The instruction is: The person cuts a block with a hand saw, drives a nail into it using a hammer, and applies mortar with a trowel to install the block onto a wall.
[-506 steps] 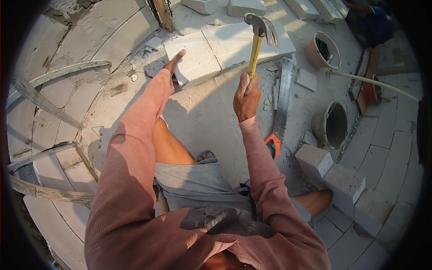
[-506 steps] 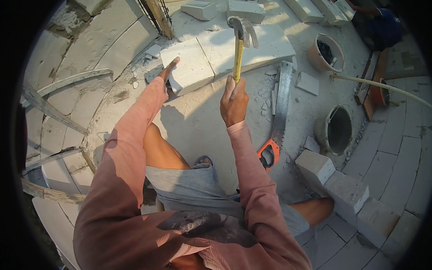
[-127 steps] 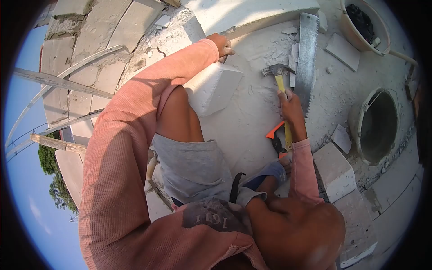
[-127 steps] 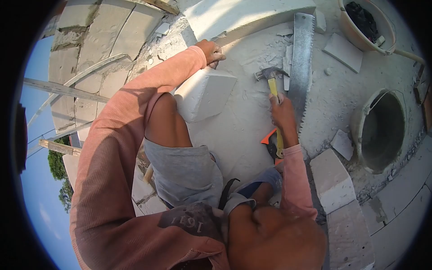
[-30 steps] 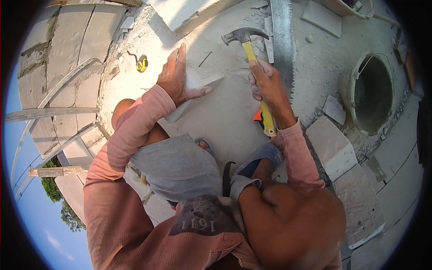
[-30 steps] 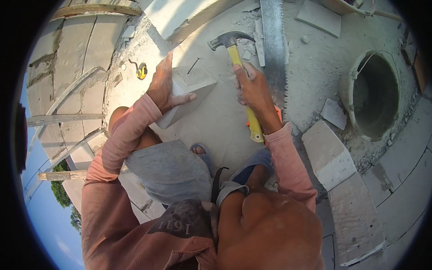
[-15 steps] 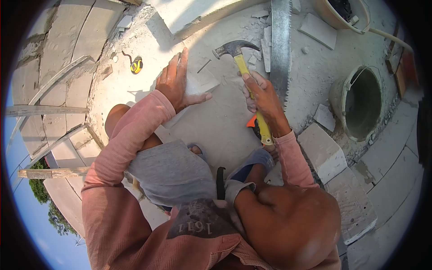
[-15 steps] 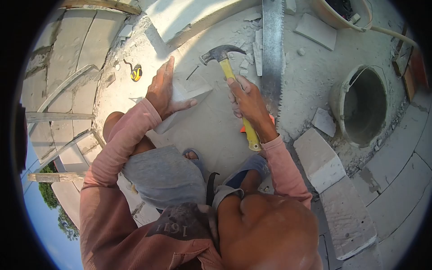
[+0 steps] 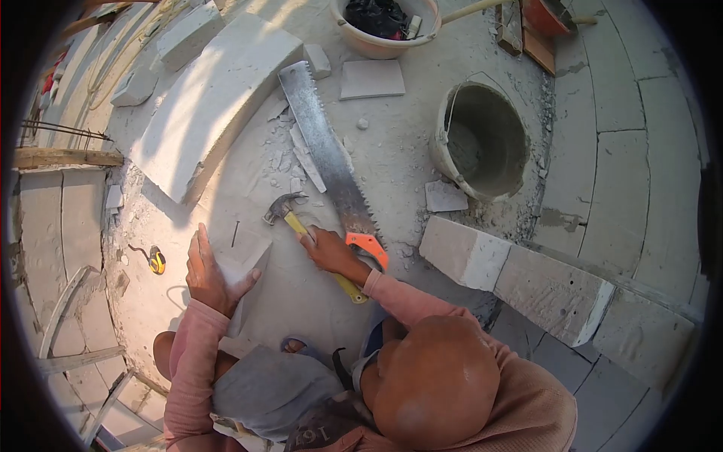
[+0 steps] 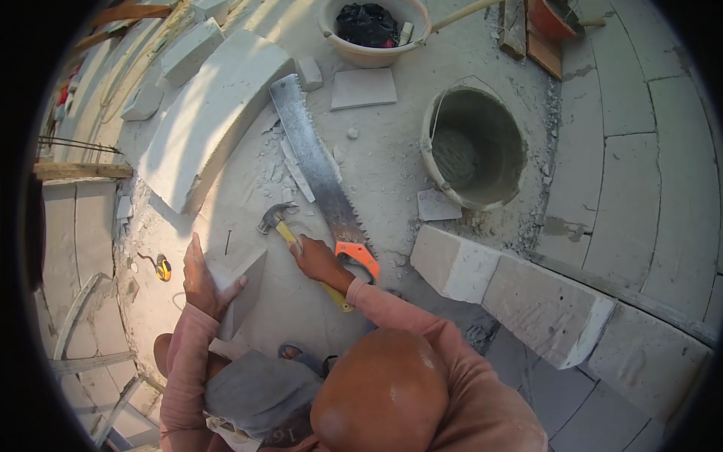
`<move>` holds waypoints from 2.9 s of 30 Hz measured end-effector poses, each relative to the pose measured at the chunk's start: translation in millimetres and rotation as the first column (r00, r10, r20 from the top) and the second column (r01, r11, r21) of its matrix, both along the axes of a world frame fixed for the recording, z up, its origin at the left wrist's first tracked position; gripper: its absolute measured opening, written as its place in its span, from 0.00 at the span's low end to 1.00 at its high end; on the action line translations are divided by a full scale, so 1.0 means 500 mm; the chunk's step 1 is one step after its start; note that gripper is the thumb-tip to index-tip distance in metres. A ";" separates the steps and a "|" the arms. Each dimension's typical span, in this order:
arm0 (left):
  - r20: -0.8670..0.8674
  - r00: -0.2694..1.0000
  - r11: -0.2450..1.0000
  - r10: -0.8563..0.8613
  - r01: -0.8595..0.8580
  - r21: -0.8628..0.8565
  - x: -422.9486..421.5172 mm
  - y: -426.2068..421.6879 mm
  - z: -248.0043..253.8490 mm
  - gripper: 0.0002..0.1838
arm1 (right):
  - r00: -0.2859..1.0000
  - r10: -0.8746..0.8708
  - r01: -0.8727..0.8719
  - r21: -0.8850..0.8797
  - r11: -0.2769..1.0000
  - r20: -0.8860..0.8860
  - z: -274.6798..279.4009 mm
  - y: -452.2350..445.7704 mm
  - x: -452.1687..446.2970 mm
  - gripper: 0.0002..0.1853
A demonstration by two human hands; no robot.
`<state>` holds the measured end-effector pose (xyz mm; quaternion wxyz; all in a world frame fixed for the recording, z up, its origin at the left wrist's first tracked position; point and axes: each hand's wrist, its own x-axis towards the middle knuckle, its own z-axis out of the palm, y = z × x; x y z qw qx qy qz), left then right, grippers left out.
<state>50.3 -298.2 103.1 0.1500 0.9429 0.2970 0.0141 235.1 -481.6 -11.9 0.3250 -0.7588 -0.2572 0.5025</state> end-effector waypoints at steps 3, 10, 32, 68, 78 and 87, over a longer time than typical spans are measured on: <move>0.011 1.000 1.000 -0.012 0.012 -0.002 0.005 0.002 0.000 0.72 | 0.938 0.154 -0.166 0.010 0.986 0.310 0.022 -0.020 0.002 0.23; -0.259 0.948 0.969 0.186 -0.221 -0.112 0.012 -0.014 0.051 0.72 | 0.967 0.068 -0.113 0.176 0.978 0.245 0.135 -0.008 0.055 0.25; -0.563 0.674 0.582 0.478 -0.723 -0.372 -0.065 -0.069 0.210 0.68 | 0.955 0.231 -0.137 -0.415 0.899 0.185 0.936 -0.236 -0.133 0.30; -0.551 -0.631 -0.800 0.546 -0.587 -0.121 -0.819 -0.406 0.676 0.75 | 0.732 0.294 -0.641 -0.475 0.603 -0.614 0.285 0.515 -0.853 0.41; -0.562 -0.562 -0.732 0.607 -0.671 -0.119 -0.875 -0.310 0.491 0.74 | 0.451 0.854 -0.887 -0.239 0.395 -0.259 0.237 0.840 -0.852 0.43; -0.588 -0.436 -0.506 0.681 -0.861 0.053 -0.950 -0.205 0.219 0.74 | -0.106 0.988 -0.812 -0.583 -0.023 0.109 0.409 0.627 -0.755 0.48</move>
